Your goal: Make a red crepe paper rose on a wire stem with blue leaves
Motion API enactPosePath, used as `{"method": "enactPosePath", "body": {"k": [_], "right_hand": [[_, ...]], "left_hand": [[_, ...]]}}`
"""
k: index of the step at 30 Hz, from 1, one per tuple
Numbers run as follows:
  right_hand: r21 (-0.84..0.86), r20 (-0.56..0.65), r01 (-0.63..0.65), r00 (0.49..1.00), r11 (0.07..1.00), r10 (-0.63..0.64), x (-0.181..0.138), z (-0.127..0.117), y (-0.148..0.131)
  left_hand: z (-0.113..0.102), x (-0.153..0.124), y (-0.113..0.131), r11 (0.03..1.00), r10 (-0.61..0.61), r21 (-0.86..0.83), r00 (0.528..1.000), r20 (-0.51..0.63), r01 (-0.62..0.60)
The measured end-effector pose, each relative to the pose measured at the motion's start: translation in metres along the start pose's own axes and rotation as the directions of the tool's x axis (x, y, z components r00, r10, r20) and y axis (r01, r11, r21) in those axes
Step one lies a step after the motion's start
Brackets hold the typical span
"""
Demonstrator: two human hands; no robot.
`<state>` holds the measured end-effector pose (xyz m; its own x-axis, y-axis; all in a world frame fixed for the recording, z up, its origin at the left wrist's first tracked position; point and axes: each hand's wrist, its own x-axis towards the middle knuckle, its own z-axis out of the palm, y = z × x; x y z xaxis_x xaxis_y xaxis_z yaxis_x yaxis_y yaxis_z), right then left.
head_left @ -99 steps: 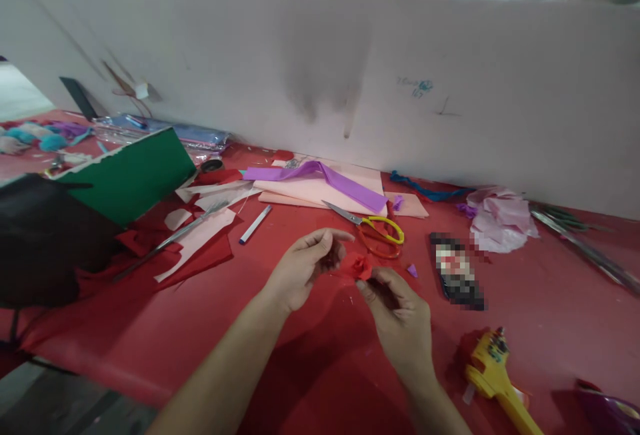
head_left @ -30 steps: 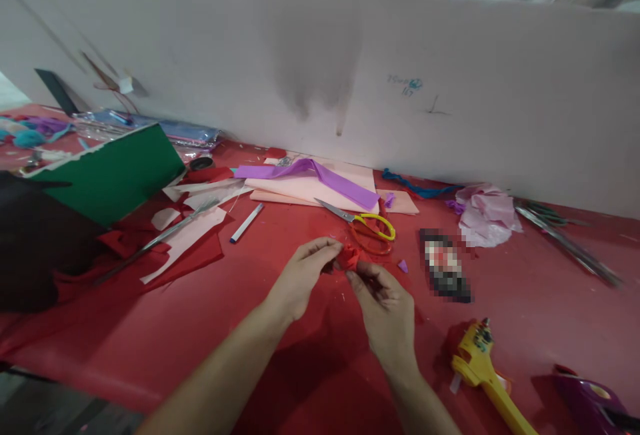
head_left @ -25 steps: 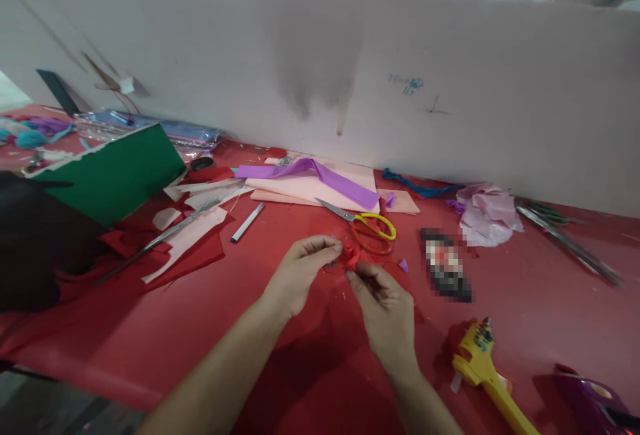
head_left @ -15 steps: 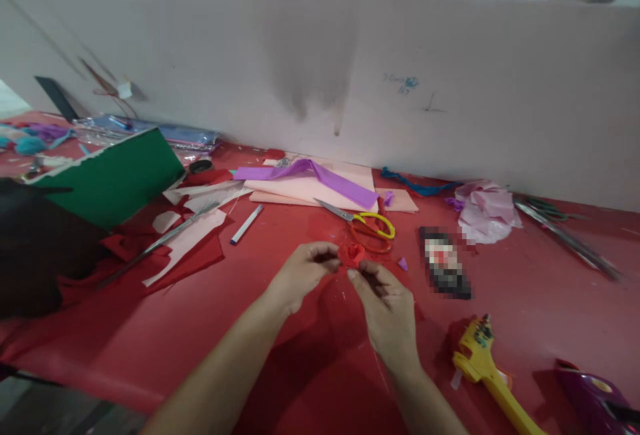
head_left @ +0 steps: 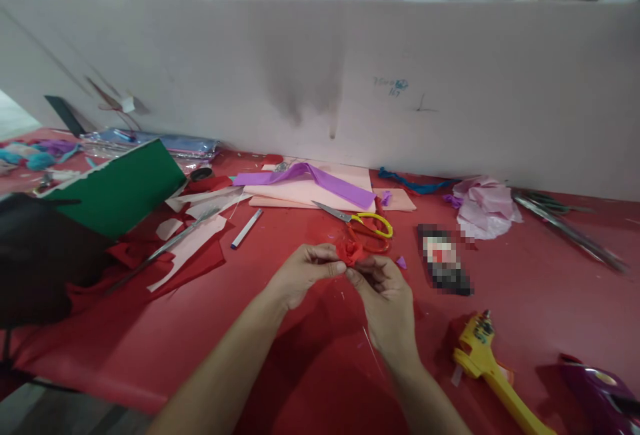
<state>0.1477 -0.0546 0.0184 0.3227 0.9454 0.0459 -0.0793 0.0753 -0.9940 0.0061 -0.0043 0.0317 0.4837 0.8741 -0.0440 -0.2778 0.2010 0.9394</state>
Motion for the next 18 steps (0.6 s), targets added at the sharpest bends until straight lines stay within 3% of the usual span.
{"method": "enactPosePath", "body": {"k": [14, 18], "right_hand": [[0.061, 0.079, -0.101, 0.992, 0.993, 0.096, 0.0007, 0.0014, 0.0014], [0.040, 0.059, -0.104, 0.993, 0.994, 0.101, -0.0001, 0.0018, 0.0017]], "left_hand": [[0.0035, 0.0033, -0.0091, 0.998, 0.019, -0.062, 0.992, -0.127, -0.027], [0.0018, 0.0026, -0.0084, 0.996, -0.005, -0.089, 0.995, -0.098, -0.004]]}}
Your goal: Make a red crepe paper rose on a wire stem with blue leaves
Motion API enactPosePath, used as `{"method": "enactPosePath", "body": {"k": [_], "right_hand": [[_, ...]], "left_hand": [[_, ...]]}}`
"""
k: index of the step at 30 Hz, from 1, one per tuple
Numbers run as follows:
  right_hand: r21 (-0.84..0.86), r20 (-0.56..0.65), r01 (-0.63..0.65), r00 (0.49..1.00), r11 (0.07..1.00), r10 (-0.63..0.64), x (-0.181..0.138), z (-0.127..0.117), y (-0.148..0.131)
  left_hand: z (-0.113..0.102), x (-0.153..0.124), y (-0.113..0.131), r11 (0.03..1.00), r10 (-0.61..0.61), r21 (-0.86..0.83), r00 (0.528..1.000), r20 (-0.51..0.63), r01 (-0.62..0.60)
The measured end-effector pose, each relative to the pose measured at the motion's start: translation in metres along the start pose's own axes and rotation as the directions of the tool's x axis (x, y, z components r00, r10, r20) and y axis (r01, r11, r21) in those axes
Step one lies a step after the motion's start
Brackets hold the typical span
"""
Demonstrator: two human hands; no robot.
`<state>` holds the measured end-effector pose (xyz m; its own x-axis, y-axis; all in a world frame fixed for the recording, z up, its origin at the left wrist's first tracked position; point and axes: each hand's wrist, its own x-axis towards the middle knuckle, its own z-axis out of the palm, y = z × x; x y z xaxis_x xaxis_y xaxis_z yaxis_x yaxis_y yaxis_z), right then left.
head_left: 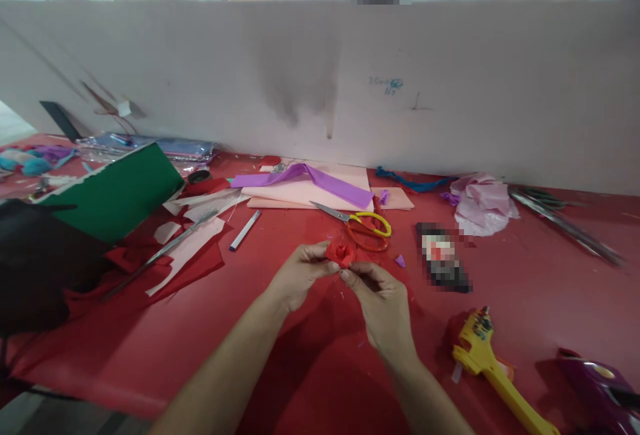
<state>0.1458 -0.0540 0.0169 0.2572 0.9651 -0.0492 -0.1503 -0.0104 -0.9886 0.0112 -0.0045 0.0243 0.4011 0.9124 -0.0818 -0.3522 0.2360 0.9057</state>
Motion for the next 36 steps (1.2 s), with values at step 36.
{"method": "enactPosePath", "body": {"k": [36], "right_hand": [[0.307, 0.068, -0.079, 0.996, 0.948, 0.061, 0.0007, 0.0026, 0.0027]], "left_hand": [[-0.0011, -0.0017, 0.0013, 0.995, -0.036, -0.086, 0.986, 0.162, 0.051]]}}
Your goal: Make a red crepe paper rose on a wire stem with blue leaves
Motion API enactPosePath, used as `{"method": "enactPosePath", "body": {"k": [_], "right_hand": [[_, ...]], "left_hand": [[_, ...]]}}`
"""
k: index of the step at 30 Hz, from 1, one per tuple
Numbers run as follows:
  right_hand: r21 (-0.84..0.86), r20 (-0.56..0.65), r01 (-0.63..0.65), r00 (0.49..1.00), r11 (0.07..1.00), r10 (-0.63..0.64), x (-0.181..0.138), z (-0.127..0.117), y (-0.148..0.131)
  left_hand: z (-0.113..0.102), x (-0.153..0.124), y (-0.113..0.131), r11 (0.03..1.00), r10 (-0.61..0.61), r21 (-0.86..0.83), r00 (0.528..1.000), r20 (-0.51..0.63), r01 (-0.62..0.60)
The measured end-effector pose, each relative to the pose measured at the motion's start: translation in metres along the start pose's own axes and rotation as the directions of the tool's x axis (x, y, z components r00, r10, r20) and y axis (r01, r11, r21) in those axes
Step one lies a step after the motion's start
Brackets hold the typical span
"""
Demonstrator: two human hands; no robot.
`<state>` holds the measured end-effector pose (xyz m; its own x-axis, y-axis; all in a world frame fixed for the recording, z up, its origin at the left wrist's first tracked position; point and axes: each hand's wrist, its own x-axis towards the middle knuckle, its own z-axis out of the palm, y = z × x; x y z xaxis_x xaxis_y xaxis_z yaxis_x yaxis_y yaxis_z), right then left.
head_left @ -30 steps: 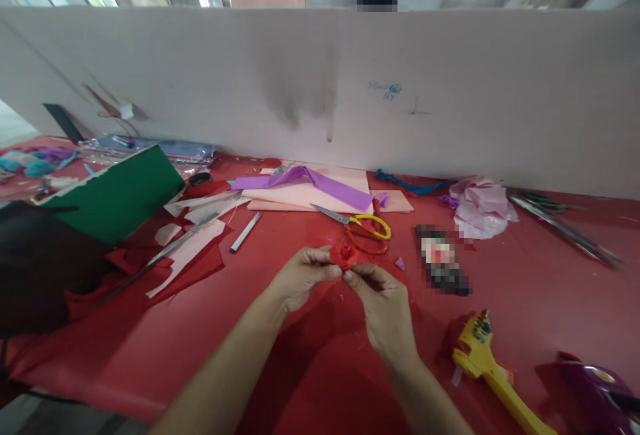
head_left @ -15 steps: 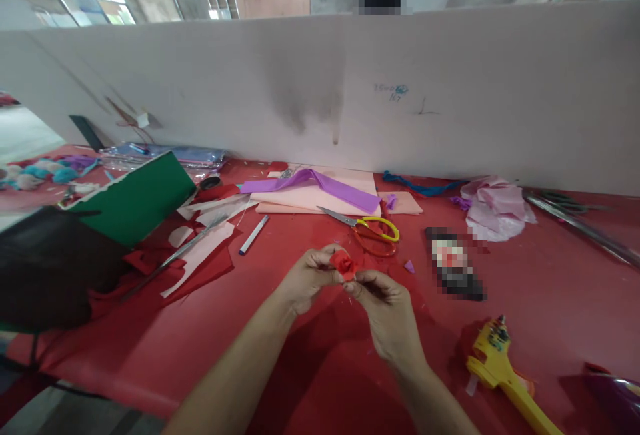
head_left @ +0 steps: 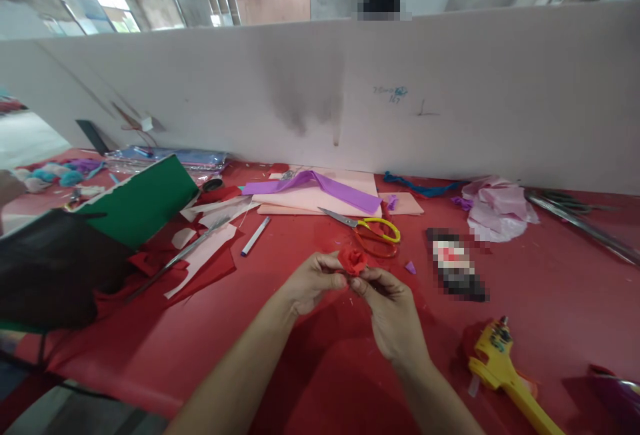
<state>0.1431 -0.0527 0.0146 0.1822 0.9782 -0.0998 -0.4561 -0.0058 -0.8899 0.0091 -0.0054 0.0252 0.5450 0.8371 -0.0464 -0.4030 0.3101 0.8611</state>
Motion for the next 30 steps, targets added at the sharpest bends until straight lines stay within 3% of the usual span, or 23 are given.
{"method": "enactPosePath", "body": {"k": [7, 13, 17, 25, 30], "right_hand": [[-0.118, -0.002, -0.030, 1.000, 0.993, 0.030, 0.000, 0.002, -0.001], [-0.229, 0.020, -0.015, 1.000, 0.973, 0.020, 0.000, 0.002, 0.000], [-0.238, 0.046, -0.013, 0.999, 0.971, 0.025, 0.001, 0.003, 0.000], [-0.245, -0.018, -0.004, 1.000, 0.969, -0.001, 0.004, -0.001, 0.000], [-0.248, -0.038, 0.002, 0.999, 0.969, -0.012, 0.004, 0.000, -0.002]], "left_hand": [[0.001, 0.003, -0.004, 0.996, -0.006, -0.087, 0.997, -0.077, 0.000], [0.006, 0.006, -0.009, 0.997, 0.032, -0.064, 0.974, -0.225, -0.048], [0.009, 0.007, -0.016, 0.988, 0.025, -0.139, 0.956, -0.294, -0.069], [0.009, 0.007, -0.011, 0.995, 0.025, -0.093, 0.977, -0.211, -0.046], [0.009, 0.006, -0.011, 0.994, -0.008, -0.104, 0.974, -0.224, -0.016]]}}
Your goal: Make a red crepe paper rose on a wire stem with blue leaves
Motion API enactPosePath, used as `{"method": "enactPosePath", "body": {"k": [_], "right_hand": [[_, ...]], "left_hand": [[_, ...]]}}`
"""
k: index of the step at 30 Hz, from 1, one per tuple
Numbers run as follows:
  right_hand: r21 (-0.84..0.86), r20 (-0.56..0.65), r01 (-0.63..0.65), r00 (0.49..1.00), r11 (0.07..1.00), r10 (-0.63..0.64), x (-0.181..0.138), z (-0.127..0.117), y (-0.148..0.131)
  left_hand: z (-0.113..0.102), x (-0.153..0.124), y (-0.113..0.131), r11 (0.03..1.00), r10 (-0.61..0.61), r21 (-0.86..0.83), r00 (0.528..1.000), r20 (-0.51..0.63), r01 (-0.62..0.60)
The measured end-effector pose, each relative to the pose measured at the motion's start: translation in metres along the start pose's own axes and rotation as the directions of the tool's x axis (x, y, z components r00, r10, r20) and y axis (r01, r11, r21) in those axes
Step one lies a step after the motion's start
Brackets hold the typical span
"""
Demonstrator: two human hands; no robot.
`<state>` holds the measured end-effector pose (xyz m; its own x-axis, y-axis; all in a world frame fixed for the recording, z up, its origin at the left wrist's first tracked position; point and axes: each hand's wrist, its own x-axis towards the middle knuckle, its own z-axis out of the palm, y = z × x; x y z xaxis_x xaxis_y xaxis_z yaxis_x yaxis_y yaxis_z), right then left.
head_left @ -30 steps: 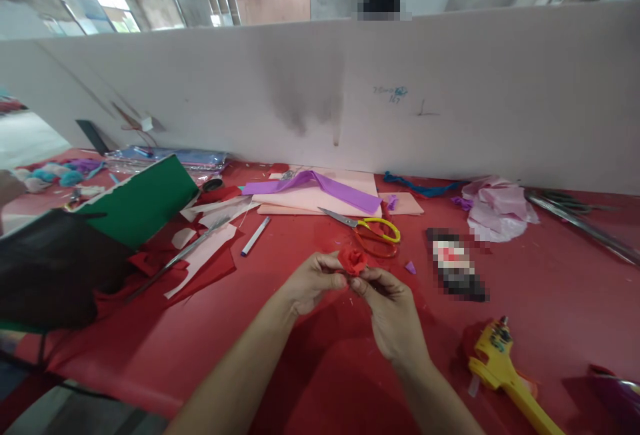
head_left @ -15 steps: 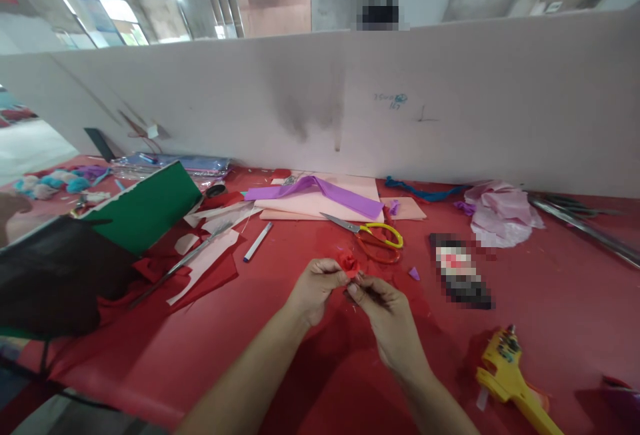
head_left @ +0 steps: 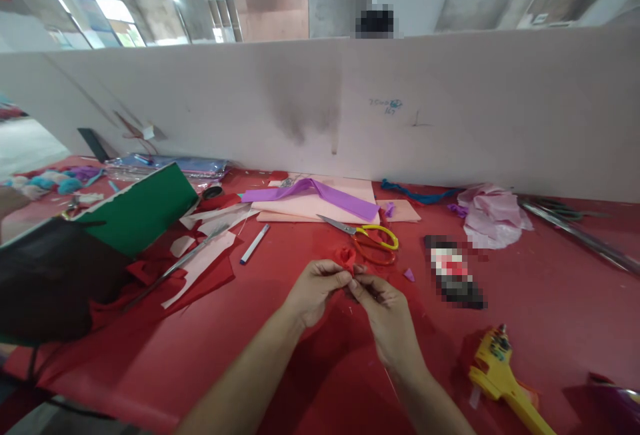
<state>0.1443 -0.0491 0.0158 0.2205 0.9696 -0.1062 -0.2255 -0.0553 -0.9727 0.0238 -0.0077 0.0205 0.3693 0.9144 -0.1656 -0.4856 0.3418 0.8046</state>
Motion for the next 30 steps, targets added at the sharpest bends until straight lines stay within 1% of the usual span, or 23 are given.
{"method": "enactPosePath", "body": {"k": [4, 8, 10, 13, 16, 19, 22, 24, 26, 27, 28, 29, 30], "right_hand": [[0.014, 0.030, -0.001, 1.000, 1.000, 0.001, -0.001, 0.001, -0.001], [-0.003, 0.072, 0.013, 0.997, 1.000, -0.013, -0.002, 0.001, 0.001], [-0.056, 0.083, 0.026, 0.996, 0.998, -0.022, -0.003, 0.001, 0.003], [-0.167, 0.103, 0.048, 0.994, 0.985, -0.031, -0.004, 0.000, 0.005], [-0.313, 0.149, 0.108, 0.987, 0.944, -0.063, -0.005, 0.000, 0.005], [-0.437, 0.191, 0.172, 0.977, 0.883, -0.095, -0.005, 0.000, 0.004], [-0.558, 0.226, 0.230, 0.967, 0.797, -0.121, -0.004, -0.002, 0.004], [-0.630, 0.281, 0.261, 0.955, 0.731, -0.098, -0.003, -0.005, 0.003], [-0.679, 0.343, 0.276, 0.939, 0.680, -0.039, 0.000, -0.011, 0.000], [-0.704, 0.354, 0.281, 0.935, 0.652, -0.021, 0.004, -0.015, -0.002], [-0.738, 0.348, 0.285, 0.937, 0.612, -0.017, 0.010, -0.021, -0.005], [-0.785, 0.316, 0.287, 0.948, 0.549, -0.045, 0.018, -0.026, -0.009], [-0.840, 0.281, 0.287, 0.956, 0.460, -0.085, 0.028, -0.032, -0.013]], "left_hand": [[-0.002, 0.000, 0.000, 1.000, -0.004, 0.025, 1.000, 0.013, 0.004], [-0.006, 0.002, 0.001, 0.998, 0.038, 0.047, 0.999, 0.002, -0.038], [-0.007, 0.002, 0.002, 0.996, 0.066, 0.056, 0.998, -0.017, -0.065], [-0.007, 0.002, 0.006, 0.986, 0.122, 0.116, 0.991, -0.051, -0.116], [-0.006, 0.001, 0.009, 0.973, 0.171, 0.166, 0.983, -0.062, -0.159], [-0.007, 0.003, 0.009, 0.977, 0.168, 0.149, 0.983, -0.079, -0.155], [-0.011, 0.008, 0.008, 0.988, 0.153, 0.042, 0.975, -0.161, -0.148], [-0.015, 0.012, 0.008, 0.987, 0.135, -0.053, 0.965, -0.226, -0.151], [-0.020, 0.017, 0.009, 0.980, 0.105, -0.135, 0.954, -0.280, -0.148], [-0.023, 0.019, 0.010, 0.975, 0.087, -0.168, 0.948, -0.307, -0.144], [-0.026, 0.020, 0.011, 0.970, 0.068, -0.197, 0.940, -0.334, -0.140], [-0.030, 0.022, 0.012, 0.966, 0.050, -0.221, 0.933, -0.356, -0.136], [-0.033, 0.024, 0.013, 0.962, 0.037, -0.239, 0.927, -0.373, -0.134]]}}
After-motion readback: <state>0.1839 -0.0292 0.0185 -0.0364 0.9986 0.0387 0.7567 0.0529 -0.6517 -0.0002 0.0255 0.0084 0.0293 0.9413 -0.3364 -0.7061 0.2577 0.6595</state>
